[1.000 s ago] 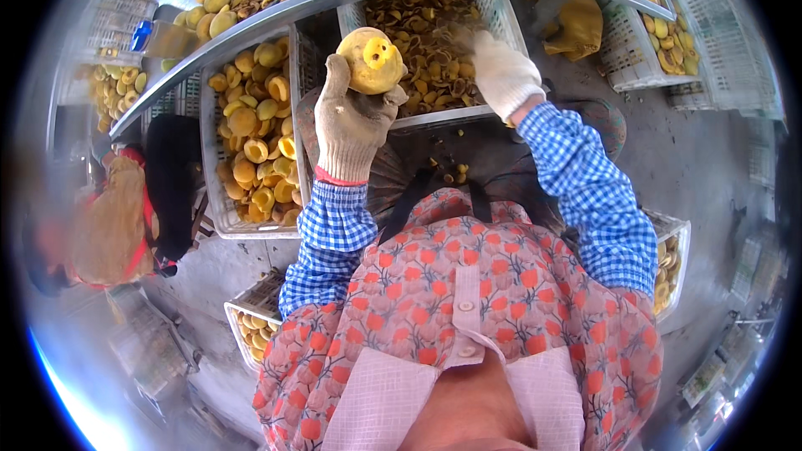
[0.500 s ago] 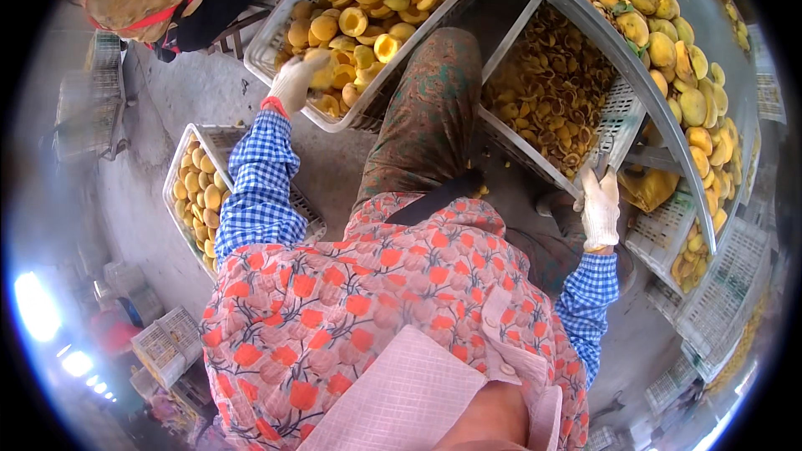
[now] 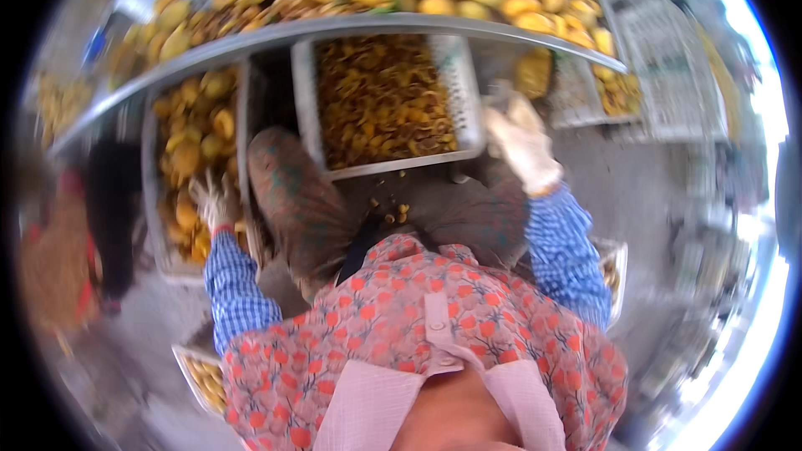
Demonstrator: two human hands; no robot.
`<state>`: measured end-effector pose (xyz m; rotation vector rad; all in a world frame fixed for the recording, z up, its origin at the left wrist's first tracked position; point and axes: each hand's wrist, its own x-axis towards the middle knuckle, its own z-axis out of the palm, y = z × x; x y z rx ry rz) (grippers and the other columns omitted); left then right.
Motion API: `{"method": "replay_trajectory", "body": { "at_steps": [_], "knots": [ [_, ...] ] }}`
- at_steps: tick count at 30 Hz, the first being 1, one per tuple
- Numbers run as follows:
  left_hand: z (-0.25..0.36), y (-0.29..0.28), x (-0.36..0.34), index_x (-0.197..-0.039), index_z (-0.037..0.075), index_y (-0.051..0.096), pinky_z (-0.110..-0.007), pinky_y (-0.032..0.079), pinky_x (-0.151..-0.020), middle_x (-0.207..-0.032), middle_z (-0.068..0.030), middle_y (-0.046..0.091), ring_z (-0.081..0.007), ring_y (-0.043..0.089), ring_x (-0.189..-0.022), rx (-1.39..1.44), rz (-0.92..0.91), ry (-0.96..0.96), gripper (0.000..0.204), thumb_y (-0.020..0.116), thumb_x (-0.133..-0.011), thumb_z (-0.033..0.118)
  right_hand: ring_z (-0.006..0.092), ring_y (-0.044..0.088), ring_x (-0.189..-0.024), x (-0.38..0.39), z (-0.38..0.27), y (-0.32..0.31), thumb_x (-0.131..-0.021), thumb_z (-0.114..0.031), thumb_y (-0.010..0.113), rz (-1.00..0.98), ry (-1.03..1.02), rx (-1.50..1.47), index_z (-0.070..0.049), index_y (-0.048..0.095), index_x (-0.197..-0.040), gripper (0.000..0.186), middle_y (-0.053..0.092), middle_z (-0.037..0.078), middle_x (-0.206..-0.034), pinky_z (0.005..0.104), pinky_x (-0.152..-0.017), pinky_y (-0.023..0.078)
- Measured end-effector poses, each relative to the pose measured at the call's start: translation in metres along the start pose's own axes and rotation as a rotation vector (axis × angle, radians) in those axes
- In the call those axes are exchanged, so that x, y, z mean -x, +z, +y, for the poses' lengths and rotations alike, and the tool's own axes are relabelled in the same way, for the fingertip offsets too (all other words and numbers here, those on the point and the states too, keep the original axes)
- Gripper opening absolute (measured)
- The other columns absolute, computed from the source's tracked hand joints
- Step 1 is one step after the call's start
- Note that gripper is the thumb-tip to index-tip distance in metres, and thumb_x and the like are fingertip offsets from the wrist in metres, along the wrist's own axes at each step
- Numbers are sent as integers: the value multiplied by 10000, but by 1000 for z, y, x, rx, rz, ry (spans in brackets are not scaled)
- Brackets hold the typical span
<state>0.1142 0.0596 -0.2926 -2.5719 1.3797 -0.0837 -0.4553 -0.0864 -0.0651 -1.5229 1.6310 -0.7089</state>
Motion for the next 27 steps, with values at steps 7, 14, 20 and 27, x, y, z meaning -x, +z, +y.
{"method": "replay_trajectory", "body": {
  "at_steps": [7, 14, 20, 27],
  "knots": [
    [-32, -141, 24, -1206, 143, 683, -317, 433, -999, -1211, -100, 681, -247, 610, -1154, 1033, 252, -480, 399, 600, -918, 407, 54, 418, -505, 39, 3, -13, -944, -224, 639, 110, 194, -345, -52, 576, -1030, 203, 467, -18, -674, 215, -460, 350],
    [-53, -138, 104, -1164, 215, 712, -384, 466, -958, -1196, -113, 681, -303, 631, -1113, 454, -218, -677, 391, 592, -867, 441, 68, 398, -496, 17, -4, 38, -949, -241, 634, -188, 205, -310, -23, 551, -1087, 272, 456, -18, -693, 212, -464, 351],
    [-23, -112, 111, -1102, 178, 724, -427, 494, -879, -1064, -118, 714, -315, 657, -1022, 299, -176, -326, 351, 599, -877, 417, 62, 410, -494, 14, -12, 40, -949, -214, 632, -209, 213, -327, -23, 534, -1129, 280, 476, -9, -716, 207, -445, 345],
    [6, -98, 106, -1315, 96, 567, -435, 507, -923, -1147, -197, 675, -350, 648, -1068, 443, -447, -370, 647, 650, -833, 520, 58, 420, -479, 26, -19, 40, -955, -199, 619, -174, 232, -324, -21, 548, -1125, 256, 489, -10, -718, 205, -433, 348]
  ]
}}
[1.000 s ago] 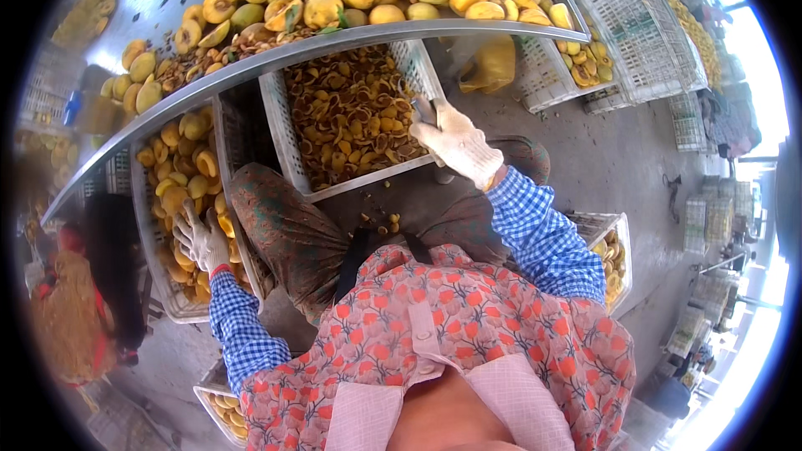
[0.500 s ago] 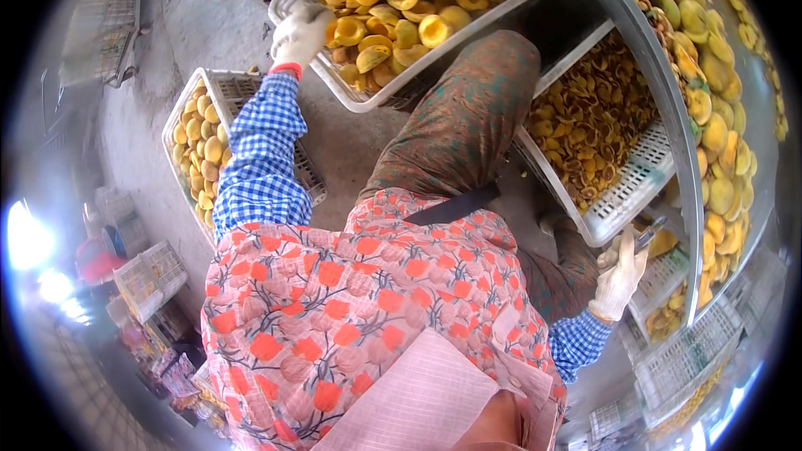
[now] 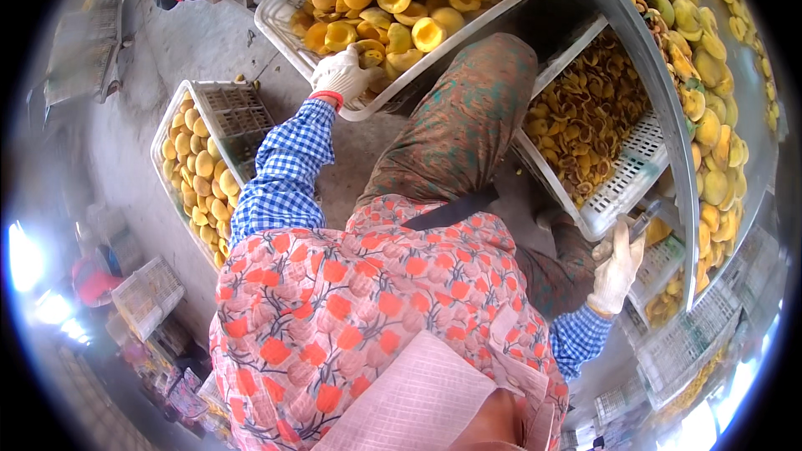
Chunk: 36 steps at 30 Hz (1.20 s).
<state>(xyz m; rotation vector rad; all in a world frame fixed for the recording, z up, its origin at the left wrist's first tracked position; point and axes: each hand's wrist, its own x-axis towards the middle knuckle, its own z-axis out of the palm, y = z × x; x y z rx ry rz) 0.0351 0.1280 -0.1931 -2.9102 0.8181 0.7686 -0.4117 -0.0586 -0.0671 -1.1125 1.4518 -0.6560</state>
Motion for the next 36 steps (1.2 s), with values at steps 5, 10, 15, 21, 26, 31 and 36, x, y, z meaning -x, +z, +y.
{"method": "replay_trajectory", "body": {
  "at_steps": [5, 10, 15, 21, 26, 31, 36],
  "knots": [
    [-3, -1, -3, -1373, 39, 467, -422, 508, -935, -1211, -174, 653, -327, 633, -1113, -114, -25, 95, 695, 622, -864, 487, 69, 432, -474, 2, -2, 11, -945, -203, 629, -20, -20, -12, 0, 551, -1131, 286, 503, -3, -720, 211, -442, 365],
    [-12, -8, -1, -1372, 110, 476, -412, 498, -957, -1223, -174, 646, -329, 617, -1147, 171, 47, 14, 614, 654, -861, 399, 72, 443, -495, 2, -9, 16, -950, -238, 604, -96, -34, 101, -17, 554, -1118, 282, 500, -3, -711, 223, -475, 386],
    [11, -19, 11, -1281, 111, 561, -314, 480, -980, -1256, -104, 640, -220, 616, -1162, 741, 307, 376, 459, 658, -844, 15, 72, 452, -528, 7, -19, 30, -946, -219, 603, -172, -69, 20, -11, 550, -1146, 294, 518, -1, -728, 221, -490, 384],
    [130, -63, 65, -1250, 29, 557, -346, 495, -991, -1268, -138, 625, -263, 619, -1166, 721, 523, 1070, 542, 699, -747, -116, 271, 655, -737, 25, -54, 64, -930, -218, 633, -357, -404, 399, -14, 536, -1168, 328, 662, 123, -877, 359, -615, 489],
    [199, -71, 86, -1245, 32, 545, -368, 553, -874, -1225, -151, 628, -316, 658, -1052, 632, 653, 1501, 581, 700, -703, -106, 387, 668, -788, 35, -70, 64, -916, -253, 636, -253, -737, 657, -27, 500, -1099, 321, 666, 186, -840, 450, -635, 521],
    [232, -69, 107, -1249, 31, 533, -353, 557, -874, -1225, -158, 619, -313, 652, -1066, 655, 584, 1635, 579, 680, -710, -119, 363, 667, -727, 39, -61, 43, -948, -281, 582, -78, -917, 819, -51, 488, -1120, 303, 650, 165, -802, 426, -593, 537],
    [241, -69, 122, -1249, 37, 524, -361, 554, -884, -1233, -152, 606, -324, 650, -1066, 649, 505, 1660, 575, 687, -717, -107, 346, 671, -711, 45, -50, 31, -954, -275, 568, -39, -925, 827, -58, 503, -1111, 275, 657, 150, -814, 414, -587, 542]
  ]
}}
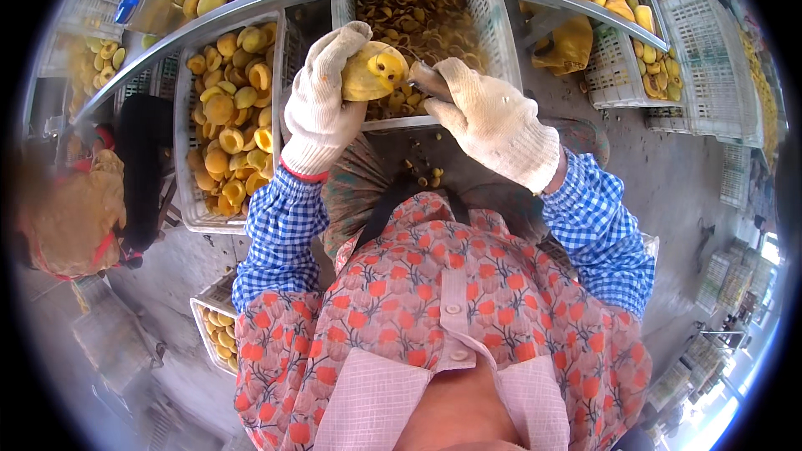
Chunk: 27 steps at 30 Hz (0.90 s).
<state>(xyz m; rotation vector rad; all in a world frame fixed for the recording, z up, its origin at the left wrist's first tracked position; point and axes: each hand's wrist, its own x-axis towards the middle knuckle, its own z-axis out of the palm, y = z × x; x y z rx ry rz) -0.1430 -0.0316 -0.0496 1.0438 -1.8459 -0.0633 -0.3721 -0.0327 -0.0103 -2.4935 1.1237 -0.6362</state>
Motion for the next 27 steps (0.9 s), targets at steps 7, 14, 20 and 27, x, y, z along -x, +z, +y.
{"method": "replay_trajectory", "body": {
  "at_steps": [7, 14, 20, 27],
  "knots": [
    [9, 9, -8, -1246, 66, 529, -383, 555, -871, -1231, -148, 590, -337, 629, -1066, -127, -74, 14, 594, 645, -689, -105, 261, 681, -648, 3, 10, 0, -938, -210, 550, 38, 15, 373, -51, 541, -1030, 184, 629, 101, -759, 382, -523, 547],
    [10, 23, -7, -1189, 70, 536, -411, 528, -897, -1177, -129, 612, -353, 608, -1096, -389, -58, -204, 511, 674, -721, -83, 292, 695, -672, -3, 52, 4, -917, -118, 517, -102, 295, 633, 10, 538, -982, 145, 646, 140, -752, 379, -539, 552],
    [4, 23, -7, -1247, 41, 527, -339, 516, -944, -1235, -140, 621, -238, 639, -1108, 4, 73, -267, 436, 679, -846, -36, 342, 678, -693, 11, 36, -5, -952, -239, 579, 100, 162, 166, -20, 484, -1039, 254, 648, 161, -785, 414, -563, 541],
    [6, 26, -6, -1227, 16, 514, -364, 502, -987, -1267, -162, 603, -258, 613, -1159, 57, 130, -147, 423, 669, -843, -70, 342, 674, -700, 7, 3, -10, -959, -257, 566, 3, 102, 23, -52, 495, -1069, 243, 654, 155, -796, 411, -560, 535]
  ]
}}
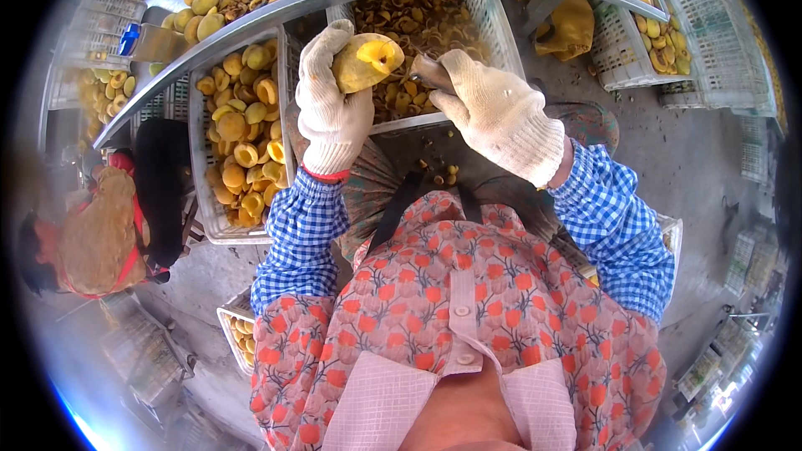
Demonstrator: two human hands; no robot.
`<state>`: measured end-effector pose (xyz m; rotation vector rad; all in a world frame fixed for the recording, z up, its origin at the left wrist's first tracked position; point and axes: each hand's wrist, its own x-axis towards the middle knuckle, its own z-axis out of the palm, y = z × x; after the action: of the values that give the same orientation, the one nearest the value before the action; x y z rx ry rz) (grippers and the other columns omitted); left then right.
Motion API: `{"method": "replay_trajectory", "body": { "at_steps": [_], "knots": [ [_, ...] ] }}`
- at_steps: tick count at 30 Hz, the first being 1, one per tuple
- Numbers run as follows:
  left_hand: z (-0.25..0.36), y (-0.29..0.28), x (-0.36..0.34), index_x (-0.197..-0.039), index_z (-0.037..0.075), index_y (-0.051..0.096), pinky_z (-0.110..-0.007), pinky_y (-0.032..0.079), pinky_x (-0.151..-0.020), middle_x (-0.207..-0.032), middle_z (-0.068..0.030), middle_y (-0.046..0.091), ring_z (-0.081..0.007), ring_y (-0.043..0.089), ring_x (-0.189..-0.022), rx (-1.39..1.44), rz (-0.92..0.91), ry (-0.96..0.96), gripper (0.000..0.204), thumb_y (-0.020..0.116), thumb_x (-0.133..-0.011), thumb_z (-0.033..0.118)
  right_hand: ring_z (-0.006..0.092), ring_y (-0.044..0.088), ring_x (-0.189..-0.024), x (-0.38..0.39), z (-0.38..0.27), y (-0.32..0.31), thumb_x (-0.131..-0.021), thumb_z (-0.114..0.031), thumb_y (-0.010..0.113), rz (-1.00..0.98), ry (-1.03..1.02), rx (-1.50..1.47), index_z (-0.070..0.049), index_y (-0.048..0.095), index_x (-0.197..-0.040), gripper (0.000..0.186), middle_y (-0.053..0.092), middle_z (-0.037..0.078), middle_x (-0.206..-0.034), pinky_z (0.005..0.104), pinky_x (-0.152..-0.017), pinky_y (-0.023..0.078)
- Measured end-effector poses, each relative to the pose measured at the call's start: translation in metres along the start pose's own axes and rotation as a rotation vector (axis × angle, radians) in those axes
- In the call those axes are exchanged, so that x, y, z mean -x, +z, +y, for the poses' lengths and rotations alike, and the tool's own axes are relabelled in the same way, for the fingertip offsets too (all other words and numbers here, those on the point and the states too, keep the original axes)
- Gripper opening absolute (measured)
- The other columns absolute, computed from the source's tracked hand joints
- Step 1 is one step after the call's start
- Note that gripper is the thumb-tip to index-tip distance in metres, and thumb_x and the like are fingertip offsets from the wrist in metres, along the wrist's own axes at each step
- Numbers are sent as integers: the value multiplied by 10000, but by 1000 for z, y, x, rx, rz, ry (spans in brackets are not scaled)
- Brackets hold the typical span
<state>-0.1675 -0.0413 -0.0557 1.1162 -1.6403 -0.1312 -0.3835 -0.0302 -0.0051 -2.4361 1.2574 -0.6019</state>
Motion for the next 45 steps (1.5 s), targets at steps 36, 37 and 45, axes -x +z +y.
{"method": "replay_trajectory", "body": {
  "at_steps": [36, 37, 45],
  "knots": [
    [-36, -87, 33, -1257, 42, 555, -309, 468, -1001, -1250, -107, 611, -193, 594, -1157, -289, 109, -522, 434, 652, -842, -42, 420, 645, -948, 8, 25, 6, -932, -310, 566, -87, 414, -134, -36, 543, -1186, 374, 667, 249, -1007, 489, -786, 496],
    [-33, -106, 33, -1239, 53, 579, -300, 455, -1007, -1238, -98, 622, -198, 595, -1160, -396, 118, -715, 407, 659, -844, -9, 413, 649, -958, 21, 33, 6, -926, -305, 575, -60, 439, -168, -35, 549, -1195, 382, 667, 247, -1026, 478, -797, 496],
    [-101, -199, 207, -1378, 106, 478, -458, 393, -1062, -1365, -248, 480, -413, 468, -1270, -1088, -480, -1434, 631, 593, -883, 481, 423, 628, -1020, -8, 67, -8, -885, -334, 609, -70, 617, -235, -42, 513, -1295, 512, 661, 238, -1057, 466, -850, 476]
  ]
}}
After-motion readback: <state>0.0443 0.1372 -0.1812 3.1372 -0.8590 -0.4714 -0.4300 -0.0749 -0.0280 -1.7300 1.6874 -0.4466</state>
